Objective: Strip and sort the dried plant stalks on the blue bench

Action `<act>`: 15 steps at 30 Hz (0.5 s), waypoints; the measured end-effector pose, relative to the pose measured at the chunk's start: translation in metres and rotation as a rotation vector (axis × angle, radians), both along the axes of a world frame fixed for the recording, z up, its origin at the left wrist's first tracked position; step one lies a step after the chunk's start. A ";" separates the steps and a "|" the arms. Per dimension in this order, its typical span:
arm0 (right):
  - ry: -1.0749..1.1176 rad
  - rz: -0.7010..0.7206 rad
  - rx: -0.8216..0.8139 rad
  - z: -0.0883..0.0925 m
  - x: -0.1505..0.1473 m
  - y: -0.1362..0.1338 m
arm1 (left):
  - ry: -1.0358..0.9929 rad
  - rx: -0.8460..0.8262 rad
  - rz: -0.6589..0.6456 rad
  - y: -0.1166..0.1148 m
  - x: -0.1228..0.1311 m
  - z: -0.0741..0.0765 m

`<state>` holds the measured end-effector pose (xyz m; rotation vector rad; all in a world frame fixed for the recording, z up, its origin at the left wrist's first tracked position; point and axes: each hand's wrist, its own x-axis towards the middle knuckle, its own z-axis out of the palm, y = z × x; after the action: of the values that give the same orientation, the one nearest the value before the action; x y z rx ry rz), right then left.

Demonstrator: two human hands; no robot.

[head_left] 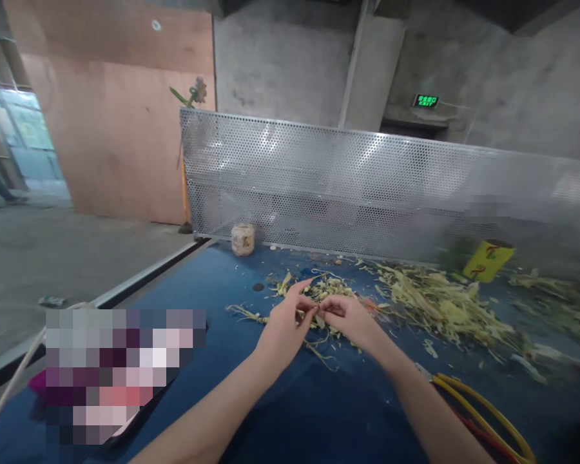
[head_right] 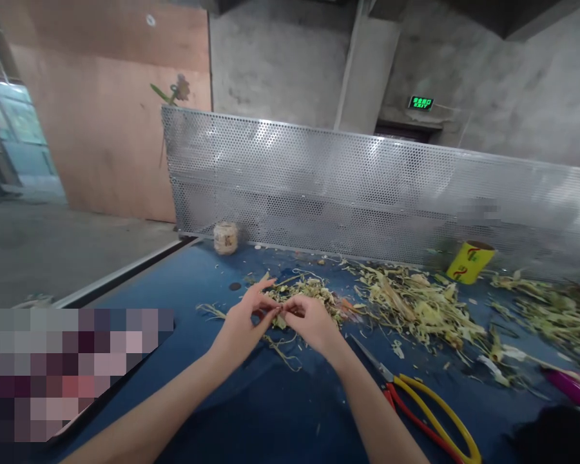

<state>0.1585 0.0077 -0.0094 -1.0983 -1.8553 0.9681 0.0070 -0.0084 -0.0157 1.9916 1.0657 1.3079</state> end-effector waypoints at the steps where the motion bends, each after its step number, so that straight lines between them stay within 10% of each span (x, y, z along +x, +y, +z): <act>1: -0.004 -0.001 -0.007 -0.002 0.001 -0.001 | 0.025 0.007 -0.006 -0.001 0.000 0.000; 15: 0.007 -0.039 -0.101 -0.008 0.001 -0.009 | 0.273 0.137 0.072 0.000 0.001 -0.002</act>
<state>0.1590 -0.0015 -0.0170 -1.1857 -1.7893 1.0510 0.0081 -0.0086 -0.0181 2.3040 1.2091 1.1966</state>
